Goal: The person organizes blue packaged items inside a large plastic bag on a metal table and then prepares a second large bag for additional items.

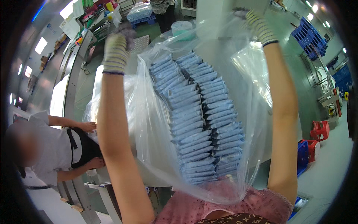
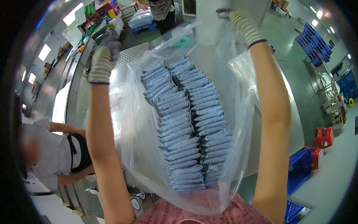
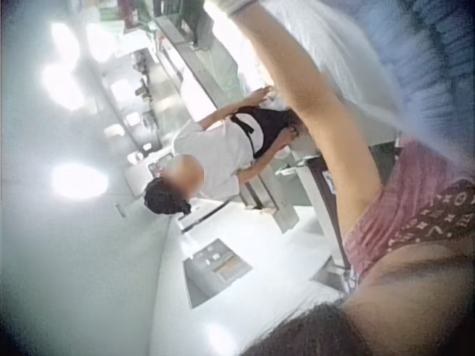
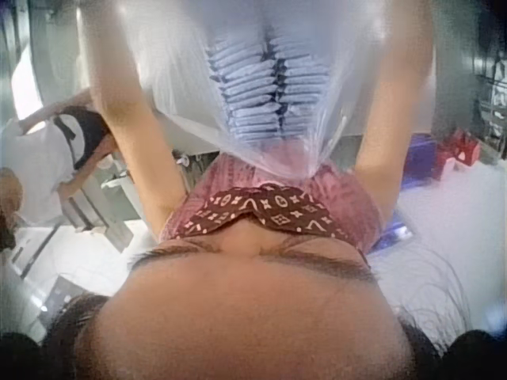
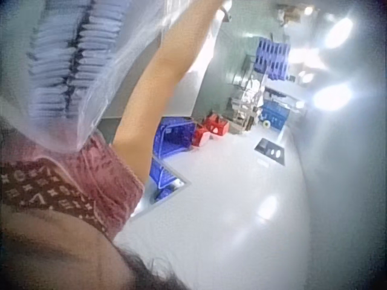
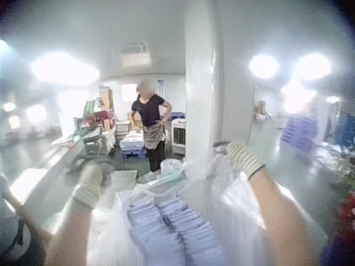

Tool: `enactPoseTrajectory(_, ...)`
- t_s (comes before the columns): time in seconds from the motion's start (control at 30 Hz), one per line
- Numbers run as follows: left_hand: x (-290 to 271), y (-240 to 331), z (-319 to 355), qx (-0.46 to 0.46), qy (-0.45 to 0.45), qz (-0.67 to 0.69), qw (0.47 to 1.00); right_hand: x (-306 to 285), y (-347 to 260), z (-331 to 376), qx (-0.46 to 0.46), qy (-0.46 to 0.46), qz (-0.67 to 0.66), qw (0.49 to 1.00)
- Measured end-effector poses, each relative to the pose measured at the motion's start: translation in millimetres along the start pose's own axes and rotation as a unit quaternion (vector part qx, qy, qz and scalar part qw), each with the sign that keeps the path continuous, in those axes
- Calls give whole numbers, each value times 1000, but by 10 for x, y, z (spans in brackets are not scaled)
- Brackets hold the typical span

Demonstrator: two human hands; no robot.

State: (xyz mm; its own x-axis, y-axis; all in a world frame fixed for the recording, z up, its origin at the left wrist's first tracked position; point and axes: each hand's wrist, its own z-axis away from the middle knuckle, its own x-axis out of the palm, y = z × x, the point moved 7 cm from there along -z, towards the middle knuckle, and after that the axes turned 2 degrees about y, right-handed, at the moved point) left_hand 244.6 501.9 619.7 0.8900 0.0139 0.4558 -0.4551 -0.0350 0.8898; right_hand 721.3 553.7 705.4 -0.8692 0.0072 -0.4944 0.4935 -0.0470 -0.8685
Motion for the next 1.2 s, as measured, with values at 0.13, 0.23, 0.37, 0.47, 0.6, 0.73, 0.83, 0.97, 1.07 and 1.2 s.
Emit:
enactPoseTrajectory(0.13,1218,738,1251,262,95,-267,923,-400,-540,1012,-329,14,135,935)
enactPoseTrajectory(0.23,451,185,1876,236,77,-289,925,-614,-252,1333,-312,-87,-341,883)
enactPoseTrajectory(0.37,-443,-1905,3076,-106,102,106,983,-738,1407,1753,-231,41,14,972)
enactPoseTrajectory(0.47,-367,-2999,4251,-244,181,132,944,562,2254,2489,-119,-115,134,977)
enactPoseTrajectory(0.6,356,-3982,4543,-363,145,138,910,1074,3113,3412,-21,-162,206,965)
enactPoseTrajectory(0.73,606,-4269,4662,-382,152,153,899,1761,3557,3790,15,-196,222,955)
enactPoseTrajectory(0.83,573,-4348,4700,-376,178,169,893,2248,3673,3897,22,-234,222,946)
enactPoseTrajectory(0.97,645,-4534,4595,-387,173,182,887,2618,3898,4096,53,-256,213,941)
enactPoseTrajectory(1.07,618,-4554,4555,-391,182,189,882,2912,3957,4107,66,-274,190,940)
enactPoseTrajectory(1.2,611,-4668,4387,-389,177,201,882,3004,4070,3961,71,-271,180,943)
